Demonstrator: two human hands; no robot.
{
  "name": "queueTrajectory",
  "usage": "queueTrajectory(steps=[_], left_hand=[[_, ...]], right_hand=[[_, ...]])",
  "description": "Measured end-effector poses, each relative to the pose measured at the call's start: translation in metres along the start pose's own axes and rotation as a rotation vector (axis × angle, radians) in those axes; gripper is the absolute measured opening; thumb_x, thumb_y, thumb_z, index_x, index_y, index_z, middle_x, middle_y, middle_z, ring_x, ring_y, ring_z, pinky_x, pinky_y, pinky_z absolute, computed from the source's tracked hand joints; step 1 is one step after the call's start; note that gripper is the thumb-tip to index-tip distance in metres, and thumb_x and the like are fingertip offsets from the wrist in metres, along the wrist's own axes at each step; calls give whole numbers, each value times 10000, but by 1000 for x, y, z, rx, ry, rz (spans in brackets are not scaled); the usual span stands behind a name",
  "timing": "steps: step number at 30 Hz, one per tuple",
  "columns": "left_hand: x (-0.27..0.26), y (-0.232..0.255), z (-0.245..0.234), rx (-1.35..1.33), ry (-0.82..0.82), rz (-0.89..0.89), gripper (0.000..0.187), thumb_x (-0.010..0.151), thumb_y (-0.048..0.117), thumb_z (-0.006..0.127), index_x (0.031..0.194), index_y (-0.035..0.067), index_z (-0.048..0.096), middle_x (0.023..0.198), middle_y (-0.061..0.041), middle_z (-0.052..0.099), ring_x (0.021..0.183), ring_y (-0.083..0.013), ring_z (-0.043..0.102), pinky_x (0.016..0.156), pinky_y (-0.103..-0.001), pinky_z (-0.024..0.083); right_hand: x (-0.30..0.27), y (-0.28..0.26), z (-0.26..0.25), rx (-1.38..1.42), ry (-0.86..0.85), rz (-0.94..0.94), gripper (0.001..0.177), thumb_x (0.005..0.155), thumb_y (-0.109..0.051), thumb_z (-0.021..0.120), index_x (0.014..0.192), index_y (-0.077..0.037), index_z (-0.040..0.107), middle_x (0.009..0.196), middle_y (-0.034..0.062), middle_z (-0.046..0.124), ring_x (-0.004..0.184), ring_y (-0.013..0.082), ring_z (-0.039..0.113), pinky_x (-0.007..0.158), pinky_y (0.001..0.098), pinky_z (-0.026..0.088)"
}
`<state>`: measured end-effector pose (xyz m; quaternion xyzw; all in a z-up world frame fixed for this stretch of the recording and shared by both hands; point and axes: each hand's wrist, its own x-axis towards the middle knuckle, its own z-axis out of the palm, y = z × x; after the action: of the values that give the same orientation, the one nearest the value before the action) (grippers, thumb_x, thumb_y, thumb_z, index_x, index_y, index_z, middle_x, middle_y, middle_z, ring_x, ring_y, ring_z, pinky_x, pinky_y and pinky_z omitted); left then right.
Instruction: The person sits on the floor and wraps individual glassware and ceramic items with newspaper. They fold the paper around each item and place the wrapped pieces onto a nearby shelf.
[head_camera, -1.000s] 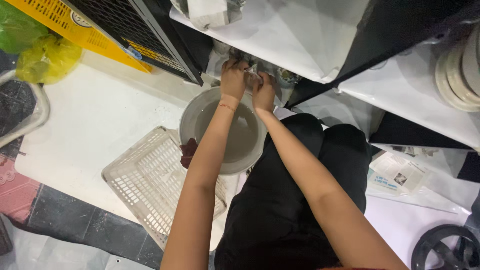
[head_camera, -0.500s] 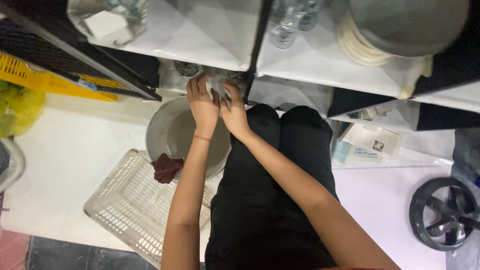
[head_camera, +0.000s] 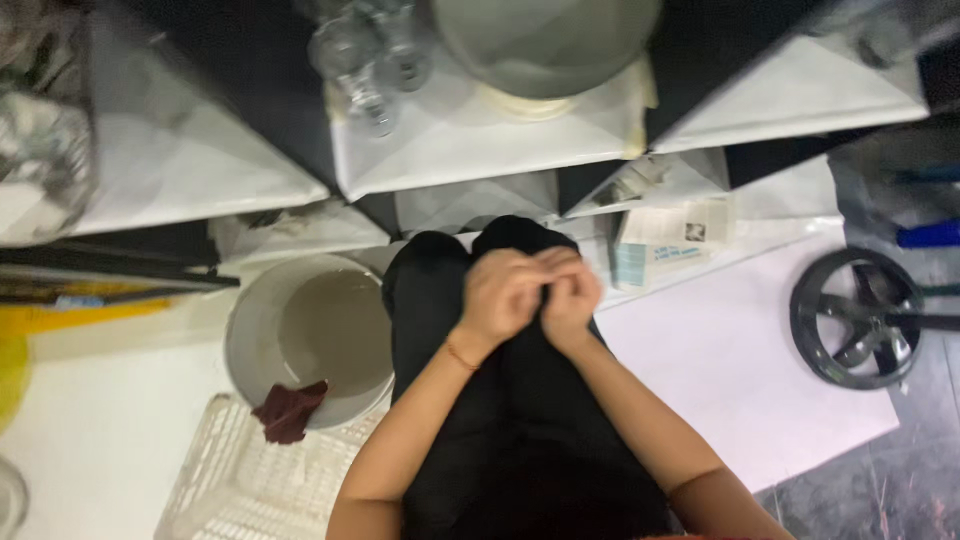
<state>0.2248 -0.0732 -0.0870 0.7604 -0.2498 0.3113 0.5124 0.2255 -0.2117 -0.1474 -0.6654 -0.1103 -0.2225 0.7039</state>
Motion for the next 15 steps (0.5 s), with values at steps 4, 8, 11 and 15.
queueTrajectory(steps=[4, 8, 11, 15], left_hand=[[30, 5, 91, 165, -407, -163, 323, 976, 153, 619, 1285, 62, 593, 1252, -123, 633, 1072, -331, 685, 877, -443, 582], [28, -18, 170, 465, -735, -207, 618, 836, 175, 631, 1416, 13, 495, 1308, -191, 608, 980, -311, 685, 758, -447, 566], [14, -42, 215, 286, -750, -334, 453, 968, 258, 606, 1368, 62, 527, 1319, -179, 627, 992, -324, 687, 783, -466, 553], [-3, -97, 255, -687, -448, -954, 422, 996, 235, 445, 1366, 56, 543, 1216, -158, 732, 903, -275, 759, 661, -456, 472]], right_hand=[[46, 59, -90, -407, 307, 125, 107, 996, -49, 531, 1073, -3, 588, 1058, 127, 625, 1007, 242, 598, 925, 368, 514], [115, 135, -151, -881, 109, -82, 555, 899, -195, 698, 1359, 50, 507, 1329, 251, 570, 1233, 422, 531, 1039, 456, 430], [133, 184, -185, -1232, -63, -241, 585, 891, -252, 698, 1370, 43, 536, 1272, 265, 628, 1189, 465, 564, 1051, 491, 404], [136, 186, -197, -1237, -109, 19, 262, 1015, -139, 656, 1265, -59, 650, 1126, 153, 720, 1105, 364, 648, 1004, 488, 453]])
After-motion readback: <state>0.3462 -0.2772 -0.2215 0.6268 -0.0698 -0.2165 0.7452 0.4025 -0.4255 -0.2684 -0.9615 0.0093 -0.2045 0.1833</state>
